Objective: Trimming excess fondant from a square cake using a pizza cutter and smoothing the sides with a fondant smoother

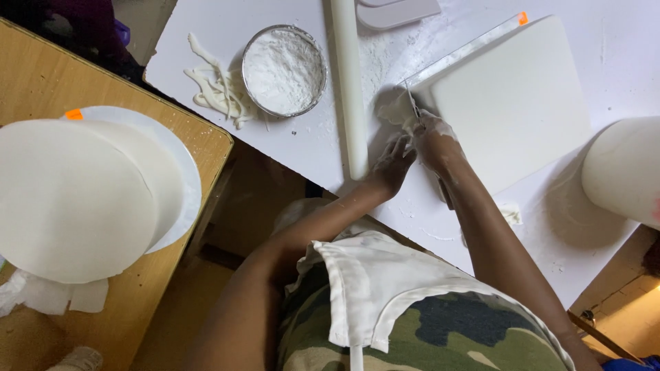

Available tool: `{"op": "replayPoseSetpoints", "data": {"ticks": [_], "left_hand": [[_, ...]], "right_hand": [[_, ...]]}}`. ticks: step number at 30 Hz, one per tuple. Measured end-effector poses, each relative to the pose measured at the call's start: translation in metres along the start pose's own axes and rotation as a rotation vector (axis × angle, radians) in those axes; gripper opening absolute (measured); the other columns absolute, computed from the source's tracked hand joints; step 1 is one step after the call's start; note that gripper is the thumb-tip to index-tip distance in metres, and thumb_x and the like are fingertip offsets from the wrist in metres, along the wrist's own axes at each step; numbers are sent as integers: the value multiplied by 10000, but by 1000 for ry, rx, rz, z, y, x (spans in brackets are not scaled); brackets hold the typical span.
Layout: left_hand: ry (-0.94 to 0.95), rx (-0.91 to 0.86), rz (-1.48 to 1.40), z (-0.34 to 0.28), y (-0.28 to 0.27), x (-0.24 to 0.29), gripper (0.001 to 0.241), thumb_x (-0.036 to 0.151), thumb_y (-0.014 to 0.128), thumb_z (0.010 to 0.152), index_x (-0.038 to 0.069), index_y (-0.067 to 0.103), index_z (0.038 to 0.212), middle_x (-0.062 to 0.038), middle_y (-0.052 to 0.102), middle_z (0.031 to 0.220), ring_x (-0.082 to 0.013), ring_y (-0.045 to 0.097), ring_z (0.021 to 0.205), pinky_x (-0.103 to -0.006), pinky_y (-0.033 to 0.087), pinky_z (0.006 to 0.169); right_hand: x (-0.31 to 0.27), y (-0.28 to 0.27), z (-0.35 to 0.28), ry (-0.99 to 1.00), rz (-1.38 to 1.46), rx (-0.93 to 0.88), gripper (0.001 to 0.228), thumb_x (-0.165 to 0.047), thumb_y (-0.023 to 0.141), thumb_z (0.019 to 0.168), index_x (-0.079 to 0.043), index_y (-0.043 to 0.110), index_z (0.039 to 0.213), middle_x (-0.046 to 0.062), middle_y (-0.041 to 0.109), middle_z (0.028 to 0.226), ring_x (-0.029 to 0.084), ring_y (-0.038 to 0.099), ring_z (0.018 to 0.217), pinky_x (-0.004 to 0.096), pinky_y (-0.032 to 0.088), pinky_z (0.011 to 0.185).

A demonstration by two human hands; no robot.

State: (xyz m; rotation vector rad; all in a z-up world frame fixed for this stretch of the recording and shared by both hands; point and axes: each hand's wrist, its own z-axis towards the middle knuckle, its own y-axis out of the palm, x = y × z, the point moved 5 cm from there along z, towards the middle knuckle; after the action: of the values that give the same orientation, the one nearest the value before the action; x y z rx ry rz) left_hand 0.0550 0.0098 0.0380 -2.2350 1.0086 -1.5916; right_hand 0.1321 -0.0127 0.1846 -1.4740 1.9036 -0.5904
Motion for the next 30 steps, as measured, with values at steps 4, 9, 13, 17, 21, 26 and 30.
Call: {"op": "replayPoseSetpoints", "data": {"ticks": [4, 9, 13, 17, 21, 26, 30], "left_hand": [[-69, -36, -71, -12, -31, 21, 485, 60, 520, 1017, 218, 552, 1475, -103, 233, 1678, -333, 303, 1544, -410, 413, 1243], [72, 266, -54, 6, 12, -23, 482, 244, 525, 1022, 45, 535, 1461, -243, 488, 1532, -399, 425, 1458, -491, 262, 1280], [75, 519, 429, 20, 3, -26, 631, 276, 842, 814, 80, 593, 1360, -227, 438, 1467, -439, 432, 1396, -560, 349, 1197], [65, 278, 490, 35, -5, -22, 540, 330, 692, 953, 130, 417, 1372, -125, 440, 1385, -324, 341, 1356, -515, 224, 1149], [146, 252, 452, 23, -3, -7, 272, 264, 774, 809, 146, 608, 988, -51, 546, 1089, -254, 539, 1049, -446, 414, 902], [235, -98, -243, -40, 3, 95, 474, 216, 847, 814, 114, 669, 1241, -153, 651, 1235, -368, 641, 1201, -462, 501, 1038], [753, -318, -246, -60, 95, 138, 505, 188, 818, 871, 62, 629, 1322, -188, 616, 1313, -364, 592, 1292, -435, 494, 1113]], "right_hand": [[2, 17, -8, -174, 32, 104, 507, -180, 457, 1044, -84, 458, 1542, 364, 638, 1264, 528, 584, 1224, 631, 458, 1072], [25, 28, -66, -385, 150, 35, 532, -310, 498, 1018, -150, 452, 1524, 305, 584, 1380, 530, 556, 1230, 670, 449, 1034], [106, 32, -95, -349, 255, 38, 492, -282, 550, 1004, -149, 530, 1478, 234, 593, 1420, 513, 543, 1265, 657, 463, 1014], [195, 42, -109, -226, 323, 112, 465, -314, 623, 990, -79, 632, 1391, 267, 627, 1372, 519, 546, 1278, 651, 443, 1061], [247, 29, -142, -21, 667, 243, 379, -239, 623, 1055, -11, 658, 1355, 172, 651, 790, 245, 545, 647, 428, 476, 596], [339, 59, -140, -103, 969, 440, 208, -101, 579, 1085, 56, 638, 1209, 112, 549, 722, 173, 491, 592, 318, 456, 537], [368, 54, -150, -101, 1131, 498, 155, -66, 546, 1111, 54, 616, 1179, 94, 534, 744, 139, 486, 587, 280, 456, 524]]}}
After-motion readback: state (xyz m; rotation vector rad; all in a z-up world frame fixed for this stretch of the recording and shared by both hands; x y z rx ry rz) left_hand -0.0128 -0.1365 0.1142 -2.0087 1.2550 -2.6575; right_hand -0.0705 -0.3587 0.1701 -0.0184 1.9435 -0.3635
